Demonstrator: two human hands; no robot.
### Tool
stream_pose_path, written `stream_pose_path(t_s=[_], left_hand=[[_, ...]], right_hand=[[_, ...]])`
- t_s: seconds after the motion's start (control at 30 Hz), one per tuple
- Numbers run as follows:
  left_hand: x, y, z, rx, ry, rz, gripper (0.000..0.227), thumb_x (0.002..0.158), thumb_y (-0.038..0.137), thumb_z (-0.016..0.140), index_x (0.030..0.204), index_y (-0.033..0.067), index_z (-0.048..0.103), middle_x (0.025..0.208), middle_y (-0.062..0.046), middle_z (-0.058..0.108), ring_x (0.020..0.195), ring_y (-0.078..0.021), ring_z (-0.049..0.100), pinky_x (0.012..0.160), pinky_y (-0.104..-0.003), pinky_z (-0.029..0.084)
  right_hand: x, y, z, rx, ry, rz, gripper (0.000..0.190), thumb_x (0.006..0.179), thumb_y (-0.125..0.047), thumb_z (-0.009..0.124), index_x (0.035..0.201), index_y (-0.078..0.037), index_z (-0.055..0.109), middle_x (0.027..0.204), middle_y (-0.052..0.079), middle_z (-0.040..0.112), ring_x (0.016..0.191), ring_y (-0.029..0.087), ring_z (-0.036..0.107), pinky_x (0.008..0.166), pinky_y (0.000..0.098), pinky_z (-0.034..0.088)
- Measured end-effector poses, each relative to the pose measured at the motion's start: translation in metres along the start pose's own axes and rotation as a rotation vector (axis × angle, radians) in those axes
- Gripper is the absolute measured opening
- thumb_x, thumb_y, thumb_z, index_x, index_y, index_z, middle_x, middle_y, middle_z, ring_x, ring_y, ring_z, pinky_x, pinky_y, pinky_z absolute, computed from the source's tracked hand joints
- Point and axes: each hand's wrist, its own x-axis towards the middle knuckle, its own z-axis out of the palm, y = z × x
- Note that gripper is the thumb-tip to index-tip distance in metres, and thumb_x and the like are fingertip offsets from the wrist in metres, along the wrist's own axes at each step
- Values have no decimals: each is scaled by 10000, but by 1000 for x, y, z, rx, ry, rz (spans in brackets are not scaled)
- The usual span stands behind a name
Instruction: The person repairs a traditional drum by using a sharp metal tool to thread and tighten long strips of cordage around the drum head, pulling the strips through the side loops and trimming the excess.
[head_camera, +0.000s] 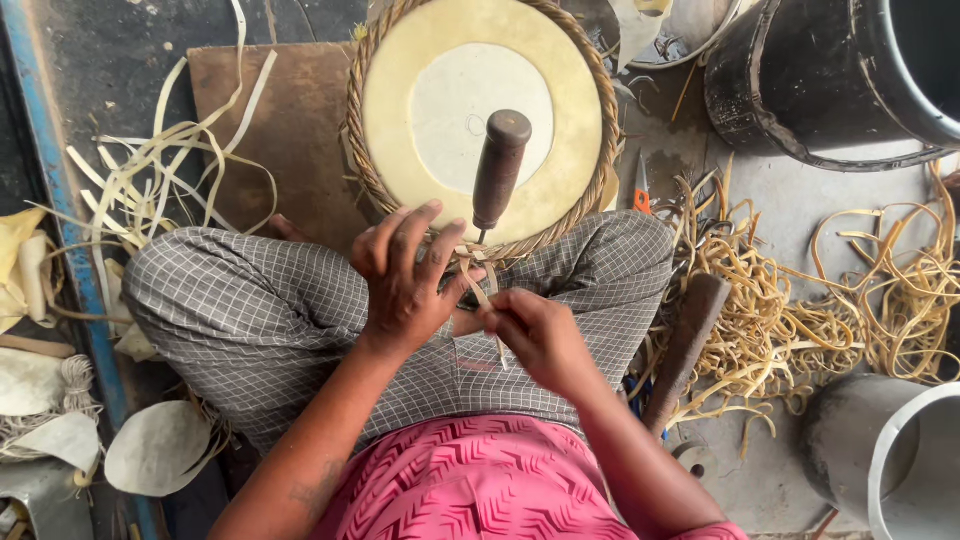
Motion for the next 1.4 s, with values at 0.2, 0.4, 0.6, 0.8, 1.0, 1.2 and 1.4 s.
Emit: stream_pose_path(t_s=[0.2,0.4,0.6,0.8,1.0,1.2,1.4], left_hand=[[10,16,-8,-17,21,-41,530,934,474,742,1282,80,673,1384,-150,593,1320,-330,481,1110,-534,332],[19,-4,-25,33,5,125,306,997,248,711,1250,81,749,1270,-72,713,1202,-262,631,1110,-428,434],[40,-30,-31,13,-34,372,256,968,226,709,1169,83,776,1163,-58,748,1066,-225,682,1040,-398,536],[37,-36,-21,31,9,403,210,968,223,725,1111,84,793,1125,-48,759,1048,-218,678,1036,-423,555],[35,-25,-35,37,15,301,300,934,238,732,1186,74,729,1201,-62,709,1104,-237,671,1055,-453,536],[-30,30,-25,-740,-28,-397,347,1055,323,622,1157,-4,563,1049,-87,568,892,-135,598,773,-281,509],[-59,26,-8,-1349,-185,-891,286,1078,281,566,980,29,657,753,37,528,692,-41,488,650,-219,435]], right_hand=[[28,-27,-36,-259,185,-744,73,958,-82,684,1028,-63,688,1034,106,702,973,282,627,857,398,500],[47,-18,-50,-167,94,-842,131,900,-19,704,1022,-50,667,1010,74,710,991,272,662,870,393,538],[20,27,-28,-340,43,-725,235,837,79,726,1009,-82,733,875,52,714,813,203,687,716,336,570],[17,115,34,109,92,-72,89,987,-51,669,905,-57,705,728,27,670,642,86,617,557,254,483],[9,97,63,485,-165,147,176,983,-167,584,1018,-91,740,677,-12,661,499,70,475,444,228,358],[-42,89,65,531,-327,71,274,1110,-299,513,1102,-98,699,647,-44,477,549,48,389,501,219,309],[-28,118,45,1375,-521,238,280,1112,-312,510,979,-86,609,634,-46,373,516,78,296,456,244,256]])
